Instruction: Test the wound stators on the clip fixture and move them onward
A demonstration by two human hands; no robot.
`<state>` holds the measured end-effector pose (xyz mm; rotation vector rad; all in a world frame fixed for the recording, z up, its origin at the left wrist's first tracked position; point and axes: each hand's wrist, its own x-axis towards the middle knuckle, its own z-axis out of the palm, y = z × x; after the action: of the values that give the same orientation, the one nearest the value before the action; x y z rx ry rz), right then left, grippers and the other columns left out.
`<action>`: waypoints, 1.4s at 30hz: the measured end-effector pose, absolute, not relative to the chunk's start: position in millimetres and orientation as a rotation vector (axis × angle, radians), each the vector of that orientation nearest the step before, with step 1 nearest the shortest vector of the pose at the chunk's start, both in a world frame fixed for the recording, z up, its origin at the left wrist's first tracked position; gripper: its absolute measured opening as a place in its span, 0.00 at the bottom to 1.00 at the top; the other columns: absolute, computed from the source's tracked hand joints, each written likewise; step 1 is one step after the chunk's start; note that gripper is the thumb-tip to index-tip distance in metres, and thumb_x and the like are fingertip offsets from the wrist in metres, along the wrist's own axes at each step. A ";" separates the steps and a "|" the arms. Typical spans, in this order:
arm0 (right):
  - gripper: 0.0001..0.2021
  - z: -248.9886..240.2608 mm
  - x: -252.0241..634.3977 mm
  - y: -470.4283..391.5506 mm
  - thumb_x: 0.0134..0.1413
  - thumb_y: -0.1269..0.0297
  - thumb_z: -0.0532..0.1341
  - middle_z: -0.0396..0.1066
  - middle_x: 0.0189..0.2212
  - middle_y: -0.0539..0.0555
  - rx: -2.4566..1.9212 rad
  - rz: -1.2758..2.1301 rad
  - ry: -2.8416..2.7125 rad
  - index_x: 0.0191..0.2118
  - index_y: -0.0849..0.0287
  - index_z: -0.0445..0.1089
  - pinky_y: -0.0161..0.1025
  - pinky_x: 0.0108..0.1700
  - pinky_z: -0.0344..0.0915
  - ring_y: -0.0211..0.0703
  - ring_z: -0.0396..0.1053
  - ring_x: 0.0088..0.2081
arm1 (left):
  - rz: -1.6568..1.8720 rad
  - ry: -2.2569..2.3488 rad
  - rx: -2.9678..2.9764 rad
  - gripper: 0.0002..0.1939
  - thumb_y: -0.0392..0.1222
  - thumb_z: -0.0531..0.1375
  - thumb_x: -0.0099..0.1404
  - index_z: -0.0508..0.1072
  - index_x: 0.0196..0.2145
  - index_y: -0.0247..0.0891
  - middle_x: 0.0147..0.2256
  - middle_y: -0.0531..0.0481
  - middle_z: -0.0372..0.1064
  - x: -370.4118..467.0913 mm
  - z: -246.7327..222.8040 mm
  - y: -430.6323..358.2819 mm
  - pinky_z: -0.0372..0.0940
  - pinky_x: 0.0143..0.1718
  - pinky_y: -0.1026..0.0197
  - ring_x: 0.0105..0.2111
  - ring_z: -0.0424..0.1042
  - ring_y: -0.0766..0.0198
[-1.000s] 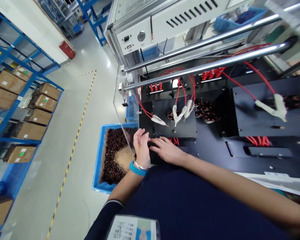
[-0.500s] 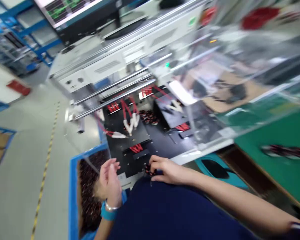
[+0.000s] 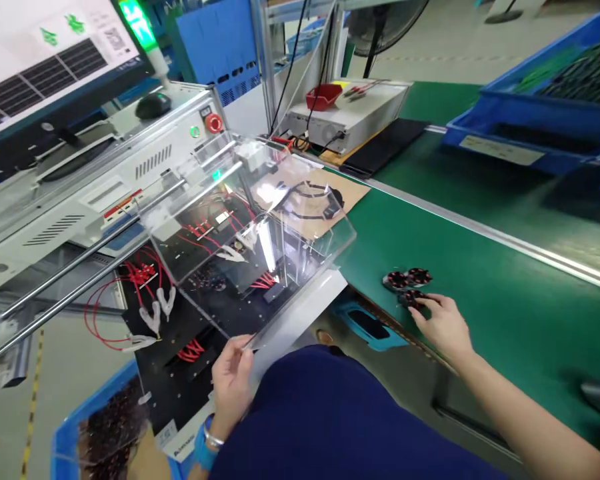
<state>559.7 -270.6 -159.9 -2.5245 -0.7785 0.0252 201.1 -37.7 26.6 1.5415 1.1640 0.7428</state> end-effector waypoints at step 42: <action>0.17 -59.1 495.7 155.7 0.45 0.61 0.63 0.68 0.35 0.57 -1.971 0.773 -1.099 0.41 0.62 0.64 0.44 0.47 0.65 0.47 0.67 0.37 | 1.278 1.492 2.008 0.22 0.46 0.62 0.59 0.65 0.50 0.39 0.47 0.40 0.71 337.8 12.9 4.9 0.72 0.40 0.58 0.42 0.75 0.60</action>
<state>495.7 155.7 -59.1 -1.9707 -1.0994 0.7731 337.8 4.9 12.9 2.0081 1.4925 1.2777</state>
